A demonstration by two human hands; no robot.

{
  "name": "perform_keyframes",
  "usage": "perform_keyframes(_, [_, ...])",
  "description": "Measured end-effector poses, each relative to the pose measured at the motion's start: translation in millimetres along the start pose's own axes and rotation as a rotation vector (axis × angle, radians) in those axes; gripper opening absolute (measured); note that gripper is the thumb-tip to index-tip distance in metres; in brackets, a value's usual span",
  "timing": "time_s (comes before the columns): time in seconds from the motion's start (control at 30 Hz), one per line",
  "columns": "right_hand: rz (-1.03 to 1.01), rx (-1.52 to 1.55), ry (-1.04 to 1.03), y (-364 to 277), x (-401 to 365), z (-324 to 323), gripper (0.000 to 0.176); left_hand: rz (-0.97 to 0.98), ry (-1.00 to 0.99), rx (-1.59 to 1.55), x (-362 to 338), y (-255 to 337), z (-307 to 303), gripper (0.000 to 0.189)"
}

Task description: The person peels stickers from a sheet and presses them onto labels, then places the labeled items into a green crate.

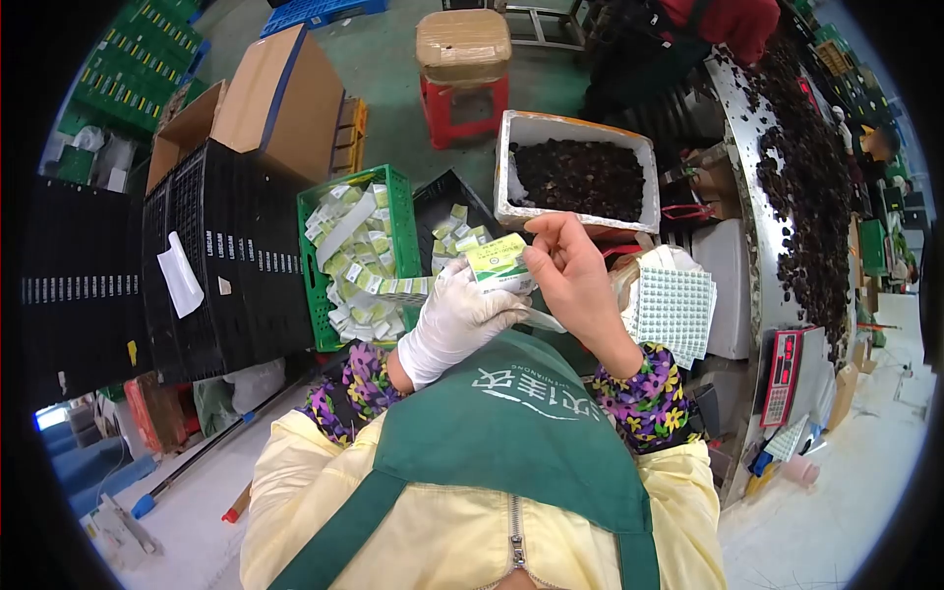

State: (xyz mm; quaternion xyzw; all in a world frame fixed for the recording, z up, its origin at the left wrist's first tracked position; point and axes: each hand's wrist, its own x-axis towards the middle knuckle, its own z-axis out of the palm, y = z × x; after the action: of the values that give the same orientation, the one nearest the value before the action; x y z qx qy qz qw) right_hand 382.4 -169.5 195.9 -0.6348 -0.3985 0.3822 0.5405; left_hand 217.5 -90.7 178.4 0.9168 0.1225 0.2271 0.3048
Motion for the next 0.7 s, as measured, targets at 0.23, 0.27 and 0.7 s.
perform_keyframes(0.23, [-0.117, -0.541, 0.130, 2.9, 3.3, -3.2, 0.023, 0.051, 0.077, 0.087, -0.2, 1.0, 0.5, 0.032])
perform_keyframes(0.27, [0.095, -0.207, -0.059, 11.4, 9.6, -8.3, 0.020, 0.048, 0.071, 0.067, -0.2, 2.3, 0.2, 0.028])
perform_keyframes(0.7, [0.002, 0.133, 0.061, -5.1, 15.1, -18.4, 0.028, -0.215, 0.008, -0.504, -7.1, -5.1, 6.4, 0.014])
